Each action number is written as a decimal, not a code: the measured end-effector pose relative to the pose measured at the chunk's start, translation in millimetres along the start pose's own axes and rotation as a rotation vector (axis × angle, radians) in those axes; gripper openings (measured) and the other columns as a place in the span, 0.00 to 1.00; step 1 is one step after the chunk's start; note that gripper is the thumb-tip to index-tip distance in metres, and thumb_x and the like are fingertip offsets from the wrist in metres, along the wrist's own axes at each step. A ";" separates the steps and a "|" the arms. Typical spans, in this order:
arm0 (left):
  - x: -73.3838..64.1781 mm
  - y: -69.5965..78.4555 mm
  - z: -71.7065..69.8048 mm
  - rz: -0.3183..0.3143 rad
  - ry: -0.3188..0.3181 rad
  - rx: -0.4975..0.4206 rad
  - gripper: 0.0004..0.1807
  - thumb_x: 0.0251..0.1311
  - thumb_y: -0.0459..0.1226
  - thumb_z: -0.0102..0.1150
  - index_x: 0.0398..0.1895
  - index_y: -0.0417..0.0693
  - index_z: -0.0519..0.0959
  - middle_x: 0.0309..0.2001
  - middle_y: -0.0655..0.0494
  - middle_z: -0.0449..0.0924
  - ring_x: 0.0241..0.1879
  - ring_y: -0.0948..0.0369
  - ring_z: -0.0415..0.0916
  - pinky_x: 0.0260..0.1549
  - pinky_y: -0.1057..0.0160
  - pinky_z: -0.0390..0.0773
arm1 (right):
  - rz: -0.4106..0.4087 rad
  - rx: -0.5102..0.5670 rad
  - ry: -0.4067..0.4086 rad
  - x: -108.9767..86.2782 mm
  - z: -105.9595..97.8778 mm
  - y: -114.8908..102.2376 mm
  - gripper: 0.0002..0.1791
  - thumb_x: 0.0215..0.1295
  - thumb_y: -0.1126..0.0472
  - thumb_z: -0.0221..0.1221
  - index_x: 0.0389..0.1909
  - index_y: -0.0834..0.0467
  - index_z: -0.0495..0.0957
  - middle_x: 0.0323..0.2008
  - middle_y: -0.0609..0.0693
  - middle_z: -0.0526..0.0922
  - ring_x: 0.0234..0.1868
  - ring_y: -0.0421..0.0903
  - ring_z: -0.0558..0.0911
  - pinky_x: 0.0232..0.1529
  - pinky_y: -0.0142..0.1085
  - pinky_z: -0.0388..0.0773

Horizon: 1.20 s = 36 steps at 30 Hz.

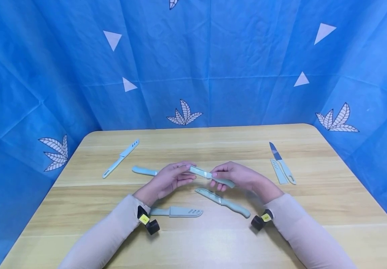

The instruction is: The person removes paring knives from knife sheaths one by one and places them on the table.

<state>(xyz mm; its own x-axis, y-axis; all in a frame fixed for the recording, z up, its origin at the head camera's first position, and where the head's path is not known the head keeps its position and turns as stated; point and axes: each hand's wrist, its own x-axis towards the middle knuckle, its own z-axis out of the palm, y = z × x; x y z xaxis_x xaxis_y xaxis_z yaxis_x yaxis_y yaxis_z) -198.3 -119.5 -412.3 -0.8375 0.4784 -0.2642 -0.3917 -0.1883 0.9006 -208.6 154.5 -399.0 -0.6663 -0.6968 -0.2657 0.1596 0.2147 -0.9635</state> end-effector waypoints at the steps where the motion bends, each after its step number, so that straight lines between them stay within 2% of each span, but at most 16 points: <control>1: -0.5 -0.2 0.3 -0.005 -0.002 -0.015 0.24 0.70 0.39 0.56 0.64 0.35 0.69 0.49 0.41 0.81 0.48 0.53 0.82 0.55 0.58 0.78 | -0.001 0.004 -0.002 0.3 0.1 0.0 0.17 0.75 0.63 0.51 0.55 0.72 0.74 0.39 0.61 0.84 0.33 0.47 0.82 0.36 0.34 0.84; 6: -3.2 -3.3 1.3 -0.029 0.011 -0.091 0.24 0.70 0.40 0.55 0.63 0.34 0.69 0.51 0.38 0.79 0.50 0.52 0.81 0.56 0.58 0.77 | 0.003 0.023 -0.006 0.5 1.2 -0.3 0.17 0.75 0.63 0.50 0.55 0.73 0.73 0.39 0.61 0.84 0.32 0.46 0.82 0.36 0.34 0.84; 13: -7.0 -10.3 7.9 -0.052 0.017 -0.101 0.23 0.69 0.45 0.57 0.53 0.34 0.67 0.51 0.37 0.80 0.52 0.50 0.80 0.57 0.57 0.77 | 0.002 0.006 0.000 -1.1 2.9 -0.6 0.17 0.74 0.62 0.52 0.53 0.71 0.75 0.39 0.60 0.84 0.32 0.47 0.83 0.37 0.36 0.84; 22: -14.4 -13.6 17.5 -0.008 -0.012 -0.238 0.27 0.73 0.45 0.50 0.65 0.34 0.67 0.57 0.38 0.76 0.59 0.47 0.74 0.61 0.56 0.73 | 0.011 0.015 -0.006 -1.4 8.6 -4.3 0.17 0.74 0.62 0.53 0.53 0.72 0.75 0.38 0.59 0.85 0.31 0.46 0.83 0.37 0.37 0.85; 28: -17.9 -14.6 20.2 0.016 0.002 -0.360 0.26 0.74 0.44 0.47 0.65 0.32 0.65 0.56 0.39 0.77 0.59 0.48 0.74 0.63 0.55 0.71 | 0.019 0.007 -0.013 0.4 12.3 -4.0 0.18 0.74 0.60 0.54 0.53 0.72 0.75 0.39 0.60 0.85 0.32 0.47 0.83 0.39 0.39 0.85; 36: -16.7 -14.5 22.4 0.018 0.002 -0.410 0.26 0.76 0.44 0.42 0.66 0.32 0.64 0.56 0.41 0.77 0.56 0.49 0.76 0.63 0.57 0.71 | 0.030 0.034 -0.018 2.5 11.4 1.6 0.17 0.73 0.61 0.54 0.52 0.72 0.76 0.38 0.60 0.84 0.33 0.48 0.84 0.39 0.39 0.86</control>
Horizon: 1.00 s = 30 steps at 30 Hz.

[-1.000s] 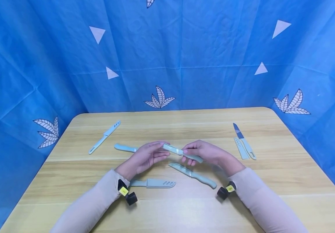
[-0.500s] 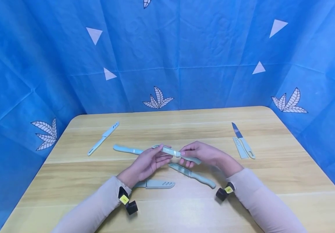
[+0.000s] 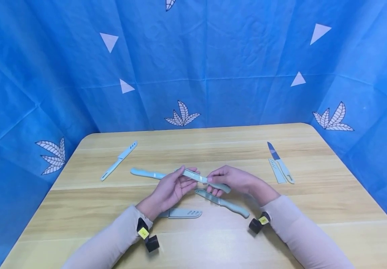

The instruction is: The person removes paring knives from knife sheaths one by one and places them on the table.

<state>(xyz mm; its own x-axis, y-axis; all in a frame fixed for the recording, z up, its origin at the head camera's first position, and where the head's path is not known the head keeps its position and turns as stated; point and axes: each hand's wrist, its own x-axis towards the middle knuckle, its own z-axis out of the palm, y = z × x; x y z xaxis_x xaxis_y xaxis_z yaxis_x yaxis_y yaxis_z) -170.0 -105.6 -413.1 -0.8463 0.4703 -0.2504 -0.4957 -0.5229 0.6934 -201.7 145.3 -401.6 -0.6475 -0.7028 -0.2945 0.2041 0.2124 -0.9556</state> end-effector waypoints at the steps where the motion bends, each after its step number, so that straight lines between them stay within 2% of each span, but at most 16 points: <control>1: 0.2 -0.3 0.1 -0.001 -0.001 -0.004 0.27 0.77 0.45 0.42 0.66 0.32 0.63 0.56 0.41 0.77 0.56 0.49 0.76 0.63 0.57 0.71 | -0.003 0.001 0.000 -0.4 -0.2 0.4 0.17 0.73 0.61 0.53 0.51 0.72 0.76 0.38 0.60 0.84 0.33 0.48 0.84 0.39 0.39 0.86; 9: -0.2 -4.2 3.6 0.005 0.010 -0.068 0.28 0.76 0.46 0.43 0.67 0.32 0.62 0.56 0.40 0.77 0.60 0.48 0.73 0.63 0.56 0.71 | -0.020 -0.008 0.016 -4.2 1.1 -1.6 0.17 0.73 0.61 0.53 0.51 0.72 0.76 0.37 0.60 0.84 0.33 0.48 0.84 0.39 0.40 0.86; 17: -3.0 -9.3 6.1 0.035 0.001 -0.122 0.29 0.77 0.46 0.41 0.69 0.32 0.59 0.56 0.42 0.77 0.69 0.45 0.58 0.63 0.57 0.70 | -0.025 -0.014 -0.025 -6.3 5.5 -4.3 0.16 0.74 0.62 0.53 0.51 0.73 0.75 0.37 0.59 0.84 0.32 0.46 0.83 0.36 0.36 0.85; 24: -3.6 -13.8 6.3 0.047 0.014 -0.109 0.27 0.76 0.47 0.42 0.65 0.33 0.64 0.55 0.42 0.78 0.66 0.46 0.65 0.63 0.57 0.71 | -0.004 0.000 -0.042 -7.7 3.7 -1.6 0.15 0.73 0.63 0.52 0.52 0.71 0.76 0.38 0.60 0.85 0.32 0.46 0.83 0.37 0.36 0.85; 30: -3.4 -13.8 7.5 0.041 0.008 -0.111 0.29 0.77 0.49 0.39 0.66 0.33 0.62 0.55 0.42 0.77 0.67 0.45 0.64 0.63 0.57 0.71 | -0.011 0.059 -0.098 -7.2 3.0 -0.5 0.16 0.74 0.63 0.52 0.52 0.73 0.75 0.37 0.59 0.85 0.32 0.46 0.83 0.37 0.36 0.84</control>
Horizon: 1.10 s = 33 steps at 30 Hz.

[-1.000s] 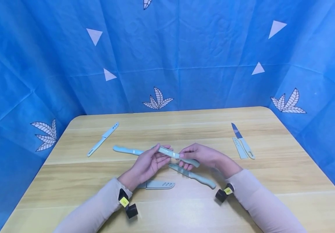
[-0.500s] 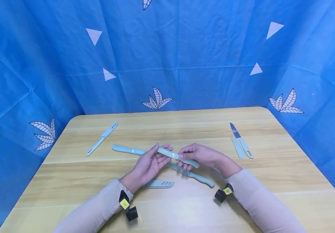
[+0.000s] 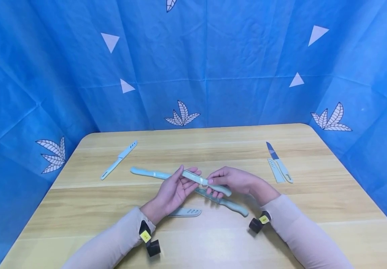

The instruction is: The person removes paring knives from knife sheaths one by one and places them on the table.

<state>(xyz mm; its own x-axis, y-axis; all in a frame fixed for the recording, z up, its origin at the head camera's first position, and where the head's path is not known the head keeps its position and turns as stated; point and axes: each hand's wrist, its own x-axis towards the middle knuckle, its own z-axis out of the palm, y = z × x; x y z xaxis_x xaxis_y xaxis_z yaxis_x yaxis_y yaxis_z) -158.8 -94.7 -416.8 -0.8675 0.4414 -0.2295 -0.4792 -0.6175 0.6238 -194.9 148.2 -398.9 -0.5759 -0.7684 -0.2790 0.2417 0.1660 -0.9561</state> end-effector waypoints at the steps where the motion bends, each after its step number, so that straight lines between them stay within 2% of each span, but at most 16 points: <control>1: 0.2 0.1 0.2 -0.004 0.002 -0.007 0.29 0.77 0.49 0.39 0.67 0.33 0.62 0.55 0.41 0.77 0.67 0.45 0.63 0.63 0.57 0.72 | 0.000 0.012 -0.008 -0.1 0.2 -0.2 0.17 0.74 0.63 0.52 0.52 0.73 0.75 0.37 0.59 0.85 0.32 0.46 0.83 0.36 0.36 0.84; 10: -0.8 -0.9 0.2 -0.012 -0.036 -0.021 0.31 0.77 0.50 0.36 0.69 0.33 0.58 0.56 0.41 0.77 0.71 0.43 0.55 0.63 0.56 0.71 | 0.001 0.023 -0.018 0.1 -0.3 1.6 0.16 0.74 0.63 0.52 0.51 0.72 0.76 0.37 0.59 0.85 0.32 0.46 0.82 0.34 0.34 0.84; 20: -1.6 -1.9 2.3 0.006 -0.015 -0.007 0.31 0.77 0.50 0.36 0.69 0.33 0.59 0.58 0.42 0.76 0.67 0.47 0.64 0.63 0.57 0.71 | 0.002 0.007 -0.009 0.4 -1.8 2.7 0.17 0.74 0.63 0.52 0.51 0.74 0.75 0.38 0.60 0.85 0.31 0.46 0.82 0.34 0.35 0.84; 33: 0.2 -3.2 0.9 0.009 0.004 -0.021 0.30 0.77 0.50 0.37 0.68 0.33 0.61 0.60 0.39 0.74 0.65 0.48 0.68 0.63 0.57 0.71 | -0.014 -0.056 -0.002 1.0 -3.6 3.6 0.16 0.73 0.62 0.53 0.49 0.72 0.77 0.36 0.60 0.85 0.31 0.47 0.84 0.39 0.41 0.86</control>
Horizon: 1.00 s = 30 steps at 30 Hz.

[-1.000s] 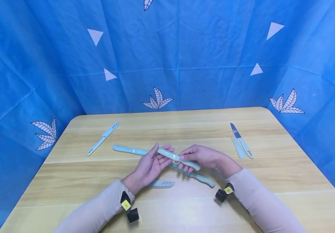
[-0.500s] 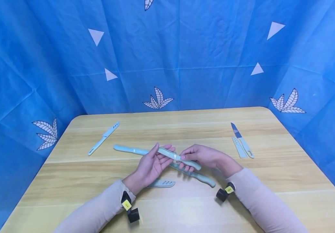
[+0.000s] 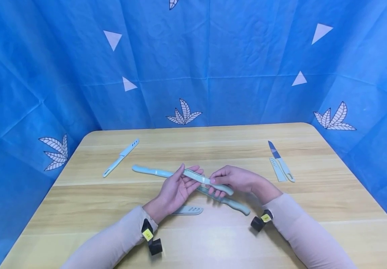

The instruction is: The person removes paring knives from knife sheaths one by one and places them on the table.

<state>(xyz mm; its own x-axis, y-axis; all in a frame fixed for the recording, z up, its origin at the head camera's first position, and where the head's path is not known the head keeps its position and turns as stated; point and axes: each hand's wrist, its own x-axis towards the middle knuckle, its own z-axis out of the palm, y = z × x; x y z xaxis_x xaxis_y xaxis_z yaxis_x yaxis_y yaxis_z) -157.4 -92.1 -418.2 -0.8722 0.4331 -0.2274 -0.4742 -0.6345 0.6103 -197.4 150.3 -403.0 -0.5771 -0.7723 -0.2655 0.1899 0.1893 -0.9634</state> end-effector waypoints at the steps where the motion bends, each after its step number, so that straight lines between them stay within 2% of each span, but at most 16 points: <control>1: -0.2 0.0 0.2 0.001 0.001 -0.002 0.30 0.77 0.50 0.37 0.68 0.33 0.61 0.60 0.39 0.74 0.64 0.48 0.68 0.63 0.57 0.71 | 0.001 0.001 0.001 0.1 -0.1 0.1 0.16 0.73 0.62 0.53 0.49 0.72 0.77 0.36 0.60 0.85 0.31 0.47 0.84 0.39 0.41 0.86; 13: -1.2 -2.2 0.4 0.014 0.014 0.009 0.30 0.78 0.48 0.35 0.69 0.32 0.59 0.63 0.36 0.70 0.66 0.47 0.65 0.63 0.58 0.71 | 0.010 -0.006 0.002 -1.1 -0.1 -2.3 0.15 0.73 0.63 0.53 0.48 0.73 0.78 0.36 0.60 0.85 0.31 0.46 0.84 0.37 0.38 0.86; 21: -0.8 -2.4 1.3 0.025 0.016 0.001 0.30 0.78 0.47 0.37 0.68 0.31 0.60 0.63 0.36 0.70 0.65 0.48 0.67 0.63 0.58 0.71 | 0.011 0.019 -0.009 -2.3 0.2 -5.1 0.18 0.74 0.63 0.52 0.49 0.77 0.75 0.35 0.59 0.85 0.30 0.45 0.83 0.36 0.36 0.85; 30: -1.1 -2.6 1.2 0.025 0.022 -0.002 0.30 0.78 0.47 0.36 0.69 0.31 0.59 0.65 0.35 0.67 0.68 0.47 0.63 0.63 0.58 0.71 | 0.007 0.001 -0.006 -2.7 0.6 -5.5 0.17 0.74 0.62 0.53 0.49 0.75 0.76 0.35 0.60 0.85 0.30 0.45 0.83 0.36 0.36 0.85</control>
<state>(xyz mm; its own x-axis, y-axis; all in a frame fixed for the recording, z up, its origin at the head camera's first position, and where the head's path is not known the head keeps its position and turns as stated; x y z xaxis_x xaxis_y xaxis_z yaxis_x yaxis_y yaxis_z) -155.0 -90.1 -418.6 -0.8862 0.4030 -0.2285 -0.4524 -0.6466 0.6142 -196.4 151.0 -396.9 -0.5714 -0.7743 -0.2719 0.1942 0.1943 -0.9615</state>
